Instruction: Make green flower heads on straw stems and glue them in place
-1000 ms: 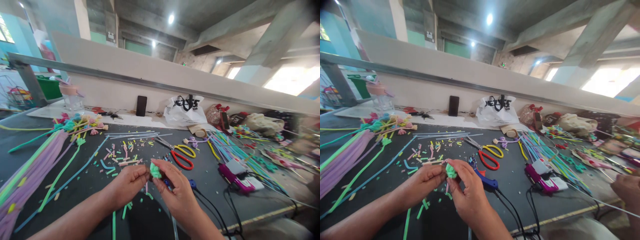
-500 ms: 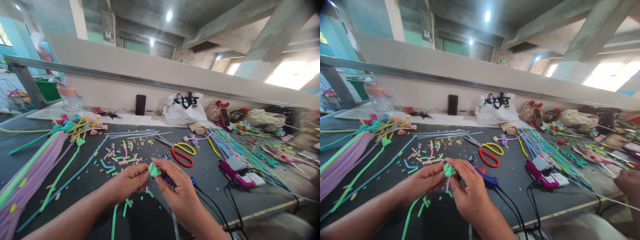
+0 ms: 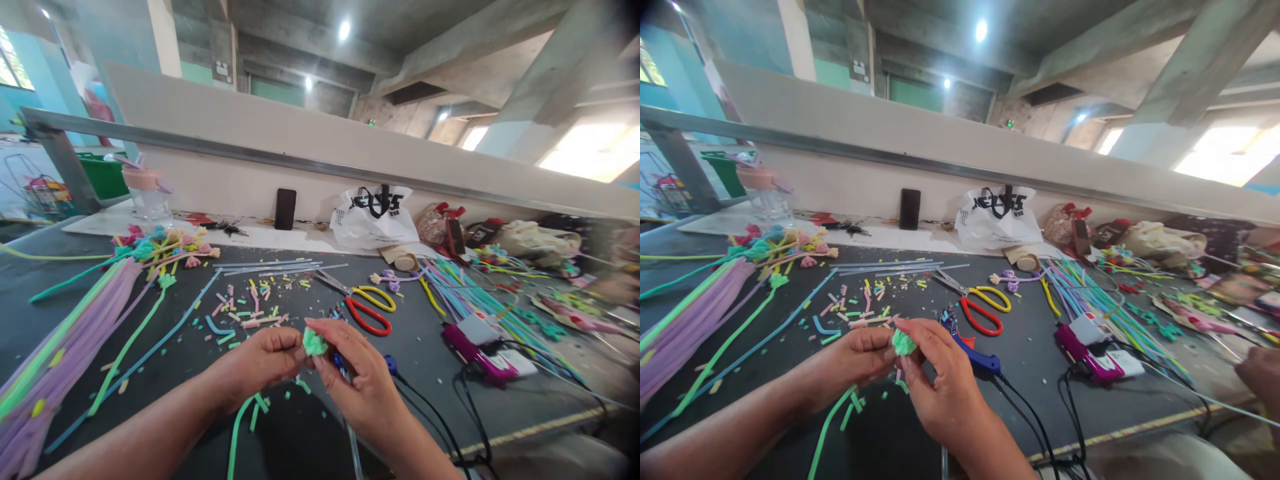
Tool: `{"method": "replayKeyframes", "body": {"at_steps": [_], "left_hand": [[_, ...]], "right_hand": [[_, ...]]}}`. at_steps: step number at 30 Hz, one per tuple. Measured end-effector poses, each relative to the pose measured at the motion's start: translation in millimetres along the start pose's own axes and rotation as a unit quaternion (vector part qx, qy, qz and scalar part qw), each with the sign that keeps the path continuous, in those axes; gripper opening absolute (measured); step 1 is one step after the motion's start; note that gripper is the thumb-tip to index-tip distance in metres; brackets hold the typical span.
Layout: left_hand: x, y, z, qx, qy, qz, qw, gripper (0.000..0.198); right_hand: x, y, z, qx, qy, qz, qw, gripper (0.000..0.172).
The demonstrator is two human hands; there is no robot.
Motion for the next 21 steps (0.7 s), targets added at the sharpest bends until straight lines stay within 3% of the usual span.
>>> {"method": "replayKeyframes", "body": {"at_steps": [7,18,21], "left_hand": [[0.8,-0.6,-1.3,-0.001,-0.018,-0.002,1.0,0.039],[3.7,0.1,7.2,-0.031,-0.13,0.039,0.99,0.033],[5.8,2.0,9.9,-0.05,-0.159,0.058,0.984,0.034]], "right_hand": [[-1.6,1.9,-0.4,0.033,0.029,-0.01,0.999,0.044],[-3.6,0.1,1.1,0.026,0.003,0.004,1.0,0.048],[-2.3,3.0,4.9,-0.005,-0.012,0.011,1.0,0.05]]}}
Point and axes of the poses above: each hand's wrist, its own y-axis away from the middle knuckle, its own x-axis out of the back of the hand, z = x × y, the point moved 5 cm from there along -y, towards the middle knuckle, and after that the axes turned 9 degrees about -y, right-handed, at the moved point
